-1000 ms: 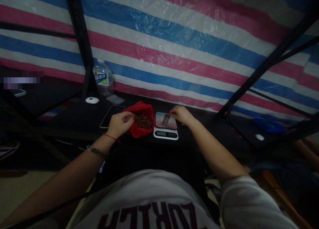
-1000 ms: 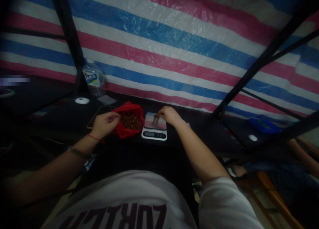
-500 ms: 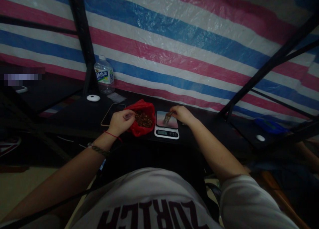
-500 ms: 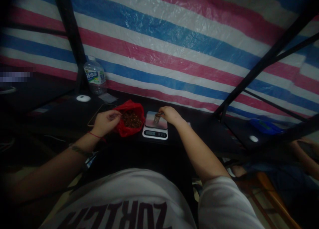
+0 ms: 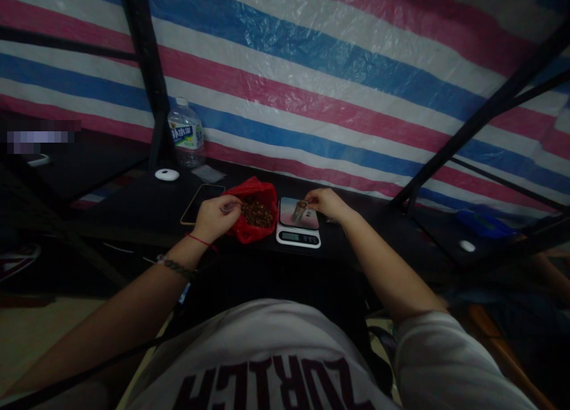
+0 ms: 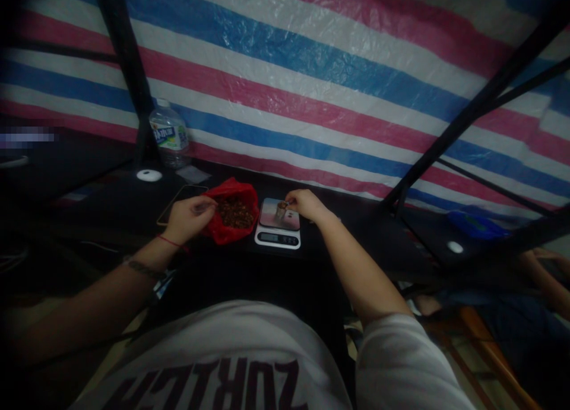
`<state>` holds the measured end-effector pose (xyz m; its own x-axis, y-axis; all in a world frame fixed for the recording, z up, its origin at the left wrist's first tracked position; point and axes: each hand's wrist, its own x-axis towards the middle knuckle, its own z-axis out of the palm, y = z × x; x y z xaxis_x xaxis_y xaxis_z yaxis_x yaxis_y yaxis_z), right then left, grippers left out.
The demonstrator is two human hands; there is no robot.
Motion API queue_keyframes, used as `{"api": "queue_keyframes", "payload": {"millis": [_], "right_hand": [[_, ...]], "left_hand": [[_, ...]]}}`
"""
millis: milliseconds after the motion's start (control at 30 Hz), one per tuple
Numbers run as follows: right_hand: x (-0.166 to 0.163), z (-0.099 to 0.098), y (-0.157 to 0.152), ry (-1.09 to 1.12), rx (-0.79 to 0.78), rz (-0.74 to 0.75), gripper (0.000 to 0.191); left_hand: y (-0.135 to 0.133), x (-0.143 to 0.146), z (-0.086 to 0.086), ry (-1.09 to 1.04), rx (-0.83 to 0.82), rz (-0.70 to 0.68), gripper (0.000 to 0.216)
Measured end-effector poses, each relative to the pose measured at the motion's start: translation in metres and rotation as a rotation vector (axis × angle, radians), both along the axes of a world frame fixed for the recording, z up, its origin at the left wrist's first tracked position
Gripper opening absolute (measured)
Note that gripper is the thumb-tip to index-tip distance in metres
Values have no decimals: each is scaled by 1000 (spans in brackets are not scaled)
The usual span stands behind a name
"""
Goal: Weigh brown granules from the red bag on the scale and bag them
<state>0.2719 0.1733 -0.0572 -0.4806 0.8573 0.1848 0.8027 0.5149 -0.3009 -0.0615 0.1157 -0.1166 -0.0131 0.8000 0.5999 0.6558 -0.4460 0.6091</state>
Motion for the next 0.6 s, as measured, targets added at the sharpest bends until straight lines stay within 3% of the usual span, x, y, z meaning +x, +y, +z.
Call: {"api": "queue_keyframes", "payload": {"millis": [167,300,600], "right_hand": [[7,-3,-1,102,-28,-13,15],[19,-5,-2,166,-13,-119,15],[26,-29,-5,-33,-46,-99,13]], "left_hand": [[-1,0,1,-14,-3,0,28],[-1,0,0,-18,-10,0,28],[0,-1,0,-1,-31,11,28]]}}
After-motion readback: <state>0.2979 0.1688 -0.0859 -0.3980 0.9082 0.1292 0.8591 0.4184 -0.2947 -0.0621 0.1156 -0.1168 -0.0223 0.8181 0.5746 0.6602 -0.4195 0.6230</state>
